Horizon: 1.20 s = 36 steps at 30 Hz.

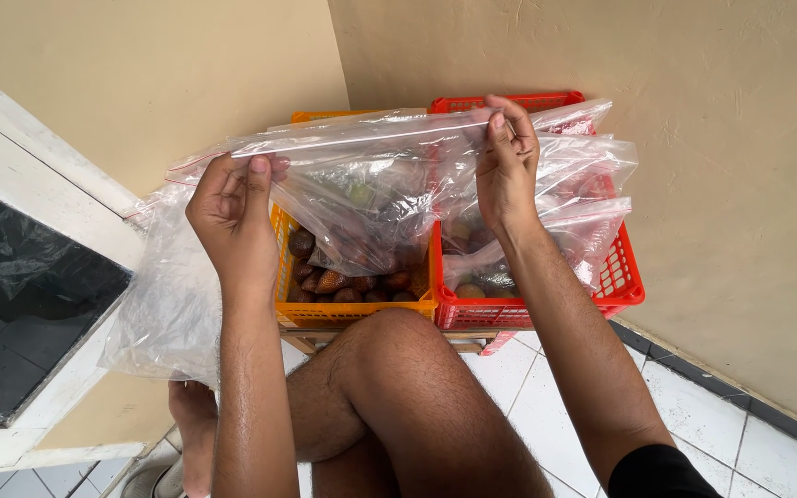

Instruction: The person sits on the floor and packs brown, round fruits from an orange crate into clear ziplock bags. They place the filled bags into a red crate and continue filling additional bags with the same fruit.

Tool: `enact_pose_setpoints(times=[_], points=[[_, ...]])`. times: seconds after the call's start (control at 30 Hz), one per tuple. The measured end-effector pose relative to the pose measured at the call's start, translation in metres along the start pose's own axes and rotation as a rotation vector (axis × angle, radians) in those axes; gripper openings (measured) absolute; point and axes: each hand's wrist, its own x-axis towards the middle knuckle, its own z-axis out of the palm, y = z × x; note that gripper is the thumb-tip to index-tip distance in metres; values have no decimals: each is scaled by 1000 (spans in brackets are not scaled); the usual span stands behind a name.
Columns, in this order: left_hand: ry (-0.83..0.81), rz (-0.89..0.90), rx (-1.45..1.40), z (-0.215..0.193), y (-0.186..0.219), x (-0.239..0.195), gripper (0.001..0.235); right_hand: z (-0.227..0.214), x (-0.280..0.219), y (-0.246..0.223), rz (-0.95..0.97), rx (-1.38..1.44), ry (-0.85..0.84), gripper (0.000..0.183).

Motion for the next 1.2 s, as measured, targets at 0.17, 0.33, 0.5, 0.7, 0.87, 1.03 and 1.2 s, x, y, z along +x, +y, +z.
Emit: enact_pose_setpoints(times=[0.17, 0.33, 0.5, 0.7, 0.87, 1.03, 1.2], points=[[19, -119, 7, 2, 16, 5, 14, 49, -18, -49, 73, 132, -51, 40], [1, -102, -30, -4, 20, 14, 11, 52, -20, -50, 79, -11, -128, 44], [-73, 10, 62, -10, 43, 34, 10, 52, -3, -55, -67, -139, -79, 12], [-15, 59, 114, -34, 55, 62, 13, 112, 24, -107, -357, -413, -390, 13], [0, -25, 138, -47, 43, 55, 8, 112, 22, -85, -341, -396, -448, 30], [-39, -81, 201, -54, 36, 46, 24, 104, 13, -67, -192, -442, -431, 13], [-117, -27, 363, -61, 37, 50, 15, 94, 15, -67, -131, -475, -386, 15]])
